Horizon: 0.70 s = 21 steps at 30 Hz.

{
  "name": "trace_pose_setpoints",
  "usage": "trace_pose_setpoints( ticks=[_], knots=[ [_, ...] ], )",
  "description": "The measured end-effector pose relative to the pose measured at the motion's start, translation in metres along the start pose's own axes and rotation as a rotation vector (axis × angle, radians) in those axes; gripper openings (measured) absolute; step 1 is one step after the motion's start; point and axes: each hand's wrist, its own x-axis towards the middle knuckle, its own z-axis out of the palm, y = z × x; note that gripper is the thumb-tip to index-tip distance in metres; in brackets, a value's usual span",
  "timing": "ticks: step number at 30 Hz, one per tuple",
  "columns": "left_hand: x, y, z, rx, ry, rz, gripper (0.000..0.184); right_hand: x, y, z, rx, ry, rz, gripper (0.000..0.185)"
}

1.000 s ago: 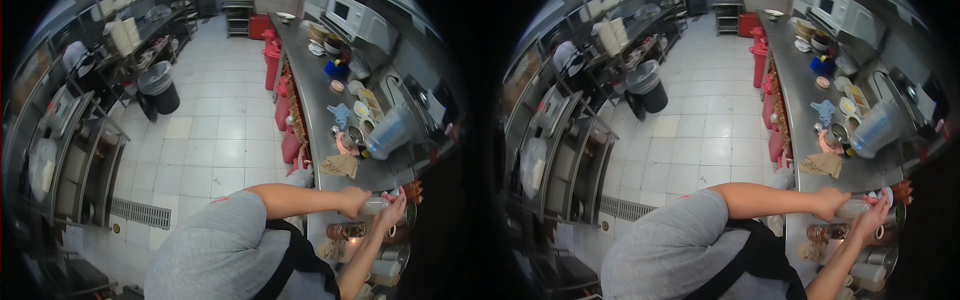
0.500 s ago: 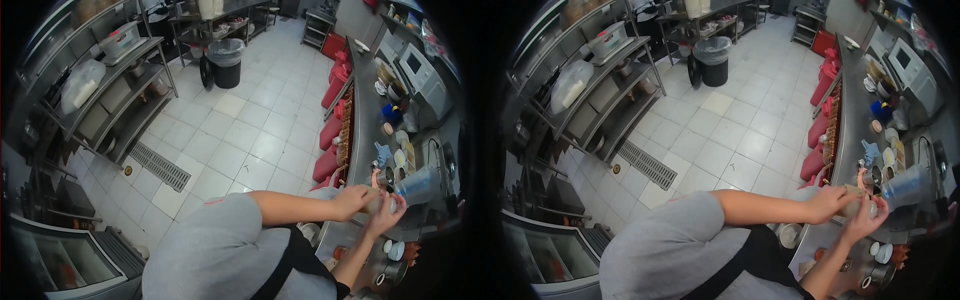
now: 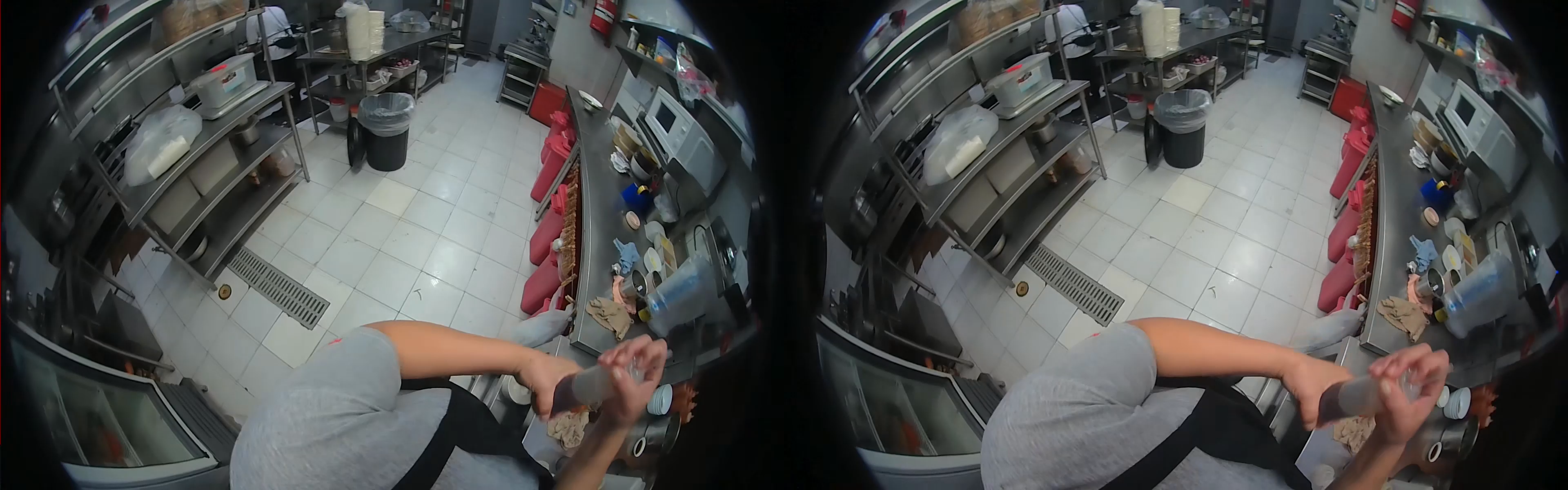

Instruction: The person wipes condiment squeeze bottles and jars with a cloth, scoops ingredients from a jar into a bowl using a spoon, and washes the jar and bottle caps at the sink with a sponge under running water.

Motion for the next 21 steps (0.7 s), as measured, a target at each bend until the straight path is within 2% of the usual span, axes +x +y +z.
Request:
trace_pose_setpoints(
  ticks=[2,3,4,6,9,10,11,13,14,15,17,18,20,21],
  knots=[
    [0.005,-0.001,0.027,-0.476,-0.268,0.079,0.056,-0.002,-0.005,0.005,0.287,-0.228,-0.074,0.034],
    [0.01,0.0,0.041,-0.708,-0.403,0.125,0.055,0.01,-0.006,0.006,0.499,-0.535,-0.101,0.036],
    [0.015,0.005,0.052,-0.758,-0.516,0.148,0.055,0.031,-0.006,0.007,0.712,-0.844,-0.126,0.039],
    [0.026,0.012,0.068,-0.823,-0.668,0.195,0.055,0.045,-0.007,0.014,0.843,-1.065,-0.175,0.043],
    [0.016,0.019,0.058,-0.685,-0.467,0.19,0.057,0.04,-0.003,0.021,0.59,-0.779,-0.272,0.048],
    [0.008,0.018,0.047,-0.495,-0.307,0.088,0.063,0.036,-0.003,0.022,0.501,-0.678,-0.304,0.051],
    [-0.001,0.017,0.04,-0.351,-0.084,0.17,0.065,0.033,-0.002,0.022,0.41,-0.578,-0.334,0.054],
    [-0.024,0.025,0.03,-0.052,0.36,0.333,0.068,0.018,-0.001,0.009,0.184,-0.119,-0.203,0.061],
    [-0.034,0.027,0.026,0.246,0.655,0.282,0.068,0.014,0.004,0.004,0.071,0.109,-0.134,0.065],
    [-0.043,0.028,0.023,0.546,0.949,0.217,0.068,0.014,0.014,0.011,0.025,0.171,-0.164,0.065],
    [-0.057,0.018,0.01,0.953,1.336,0.197,0.062,0.009,0.038,0.033,-0.069,0.297,-0.221,0.065],
    [-0.067,0.018,0.006,1.051,1.354,0.146,0.06,0.014,0.044,0.065,-0.251,0.396,-0.207,0.068],
    [-0.09,0.025,-0.003,1.247,1.342,0.056,0.057,0.027,0.069,0.1,-0.421,0.5,-0.198,0.068],
    [-0.099,0.027,-0.005,1.224,1.323,0.039,0.056,0.034,0.076,0.111,-0.505,0.562,-0.201,0.069]
  ],
)
